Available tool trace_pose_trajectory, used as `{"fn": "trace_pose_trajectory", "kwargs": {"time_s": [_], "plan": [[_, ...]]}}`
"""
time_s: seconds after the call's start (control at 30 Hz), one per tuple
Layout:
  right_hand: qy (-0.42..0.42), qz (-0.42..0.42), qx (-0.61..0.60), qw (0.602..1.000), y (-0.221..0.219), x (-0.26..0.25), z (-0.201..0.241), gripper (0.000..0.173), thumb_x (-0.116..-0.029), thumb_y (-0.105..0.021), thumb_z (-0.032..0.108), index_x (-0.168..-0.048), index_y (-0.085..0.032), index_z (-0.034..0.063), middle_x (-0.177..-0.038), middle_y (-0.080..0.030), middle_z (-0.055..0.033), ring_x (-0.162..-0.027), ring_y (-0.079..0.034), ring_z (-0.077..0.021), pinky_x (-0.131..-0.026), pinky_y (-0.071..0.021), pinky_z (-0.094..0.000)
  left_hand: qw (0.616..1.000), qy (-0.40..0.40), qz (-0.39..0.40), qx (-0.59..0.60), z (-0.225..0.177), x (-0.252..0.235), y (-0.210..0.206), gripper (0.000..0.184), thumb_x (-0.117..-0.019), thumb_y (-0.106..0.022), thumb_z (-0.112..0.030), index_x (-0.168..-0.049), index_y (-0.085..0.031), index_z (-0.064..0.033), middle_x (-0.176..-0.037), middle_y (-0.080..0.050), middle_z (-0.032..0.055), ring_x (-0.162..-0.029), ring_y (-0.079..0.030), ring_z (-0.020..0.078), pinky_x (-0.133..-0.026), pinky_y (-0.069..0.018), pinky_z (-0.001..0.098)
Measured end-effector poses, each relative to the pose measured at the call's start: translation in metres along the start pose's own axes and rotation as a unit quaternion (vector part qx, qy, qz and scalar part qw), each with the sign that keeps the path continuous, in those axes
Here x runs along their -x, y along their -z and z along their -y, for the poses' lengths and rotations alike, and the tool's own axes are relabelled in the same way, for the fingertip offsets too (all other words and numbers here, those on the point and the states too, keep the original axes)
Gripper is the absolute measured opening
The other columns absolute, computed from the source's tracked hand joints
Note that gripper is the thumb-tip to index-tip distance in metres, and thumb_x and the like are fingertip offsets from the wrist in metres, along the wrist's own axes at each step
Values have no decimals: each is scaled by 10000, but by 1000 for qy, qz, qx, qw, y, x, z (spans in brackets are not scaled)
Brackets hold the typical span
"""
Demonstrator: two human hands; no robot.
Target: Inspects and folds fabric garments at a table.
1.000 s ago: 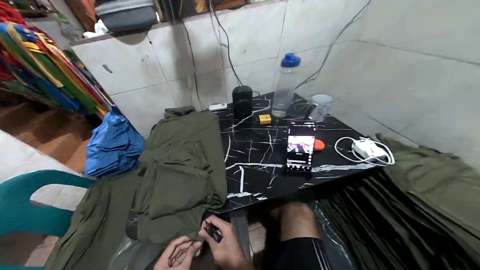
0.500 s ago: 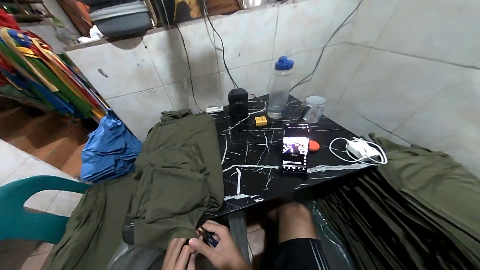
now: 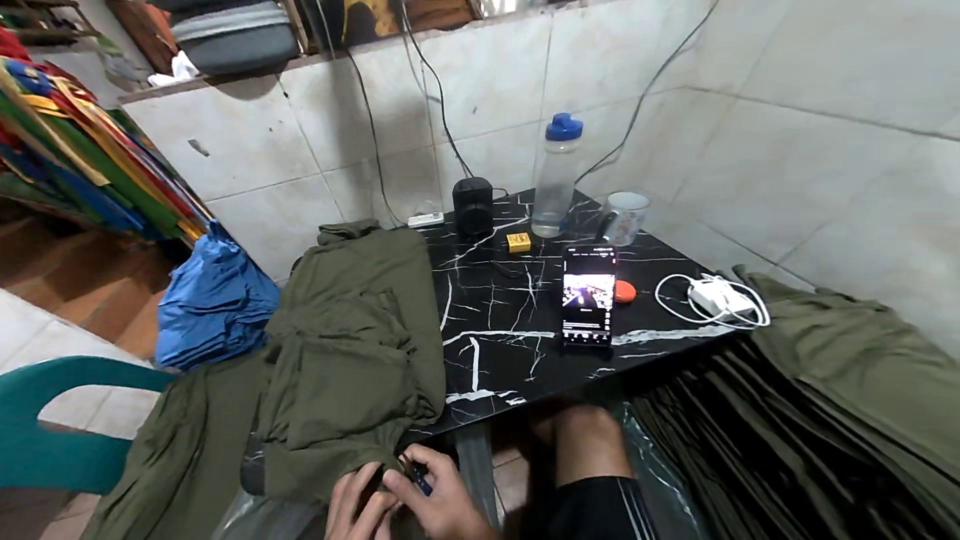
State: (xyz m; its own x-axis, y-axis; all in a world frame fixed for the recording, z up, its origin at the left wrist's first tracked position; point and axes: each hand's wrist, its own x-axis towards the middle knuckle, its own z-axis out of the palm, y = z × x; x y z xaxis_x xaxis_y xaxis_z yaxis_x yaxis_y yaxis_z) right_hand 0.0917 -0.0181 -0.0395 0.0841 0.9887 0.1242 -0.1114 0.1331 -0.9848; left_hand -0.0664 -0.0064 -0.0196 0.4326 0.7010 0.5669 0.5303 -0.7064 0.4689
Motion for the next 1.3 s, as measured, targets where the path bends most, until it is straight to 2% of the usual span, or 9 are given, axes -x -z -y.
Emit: {"fn": "trace_pose_trajectory", "kwargs": {"time_s": [0.13, 0.33, 0.6, 0.73, 0.83, 0.93, 1.07, 1.2, 1.3], "plan": [[26, 3, -14, 1000, 2, 1, -1, 261, -966, -689, 216, -1020, -682, -39, -935, -673, -82, -844, -634, -78, -772, -547, -265, 999, -3, 45, 10, 1, -3, 8, 128, -961, -650, -167, -901, -764, -170, -1350, -637, 161, -1354, -498, 296, -1157, -371, 399], [14, -17, -18, 1000, 3, 0, -4, 172, -971, -678, 151, -973, -701, -20, -877, -676, -53, -784, -622, -47, -734, -537, -229, 988, 44, -37, 145, 4, 1, 2, 106, -935, -678, -46, -927, -765, -107, -1367, -629, 124, -1344, -548, 196, -1126, -480, 344], [23, 23, -33, 999, 11, 0, 7, 144, -948, -697, 124, -1033, -705, 8, -955, -693, -26, -852, -648, -42, -745, -566, -238, 958, 141, -151, 200, -15, -2, -6, 34, -884, -750, -65, -908, -749, -89, -1133, -635, 36, -1005, -641, 68, -851, -583, 187], [81, -4, 19, 997, 8, 1, 6, 177, -931, -717, 152, -1018, -712, -3, -998, -692, -49, -915, -646, -51, -808, -561, -224, 910, 203, -146, 331, -33, 1, -9, 47, -945, -641, 23, -968, -670, -6, -1133, -673, 88, -796, -718, 113, -686, -649, 261], [148, -55, 139, 978, 11, 2, 8, 300, -900, -790, 306, -1031, -730, 43, -1036, -706, -60, -935, -673, -83, -809, -594, -250, 895, 205, -159, 362, -31, 2, -8, 25, -977, -644, -48, -972, -656, -26, -1167, -689, 90, -875, -733, 139, -758, -650, 289], [195, -74, 291, 934, 23, 6, 21, 407, -930, -724, 478, -1061, -731, 92, -952, -701, -29, -721, -631, -59, -600, -552, -240, 911, 188, -155, 331, -27, 3, 0, 97, -1004, -640, -149, -973, -669, -62, -1221, -693, 87, -1071, -697, 164, -914, -606, 308], [222, 11, 418, 881, 28, 12, 37, 400, -979, -632, 485, -1039, -738, 104, -816, -724, -31, -643, -684, -154, -539, -567, -357, 909, 186, -161, 336, -25, 2, 4, 85, -1001, -637, -132, -966, -668, -61, -1235, -693, 107, -1090, -702, 198, -934, -606, 338], [192, -49, 423, 884, 13, 16, 40, 386, -1024, -560, 444, -997, -755, 112, -715, -696, -21, -554, -650, -162, -470, -528, -372, 903, 190, -155, 352, -30, 2, 1, 79, -990, -638, -92, -950, -681, -40, -1252, -689, 110, -1091, -703, 188, -930, -608, 327], [128, -122, 274, 945, 0, 12, 31, 357, -986, -652, 421, -1035, -745, 80, -740, -679, 7, -598, -603, -75, -548, -532, -280, 896, 193, -153, 370, -31, 2, 1, 87, -996, -639, -96, -972, -682, -24, -1256, -688, 140, -1088, -714, 239, -938, -617, 377]]}}
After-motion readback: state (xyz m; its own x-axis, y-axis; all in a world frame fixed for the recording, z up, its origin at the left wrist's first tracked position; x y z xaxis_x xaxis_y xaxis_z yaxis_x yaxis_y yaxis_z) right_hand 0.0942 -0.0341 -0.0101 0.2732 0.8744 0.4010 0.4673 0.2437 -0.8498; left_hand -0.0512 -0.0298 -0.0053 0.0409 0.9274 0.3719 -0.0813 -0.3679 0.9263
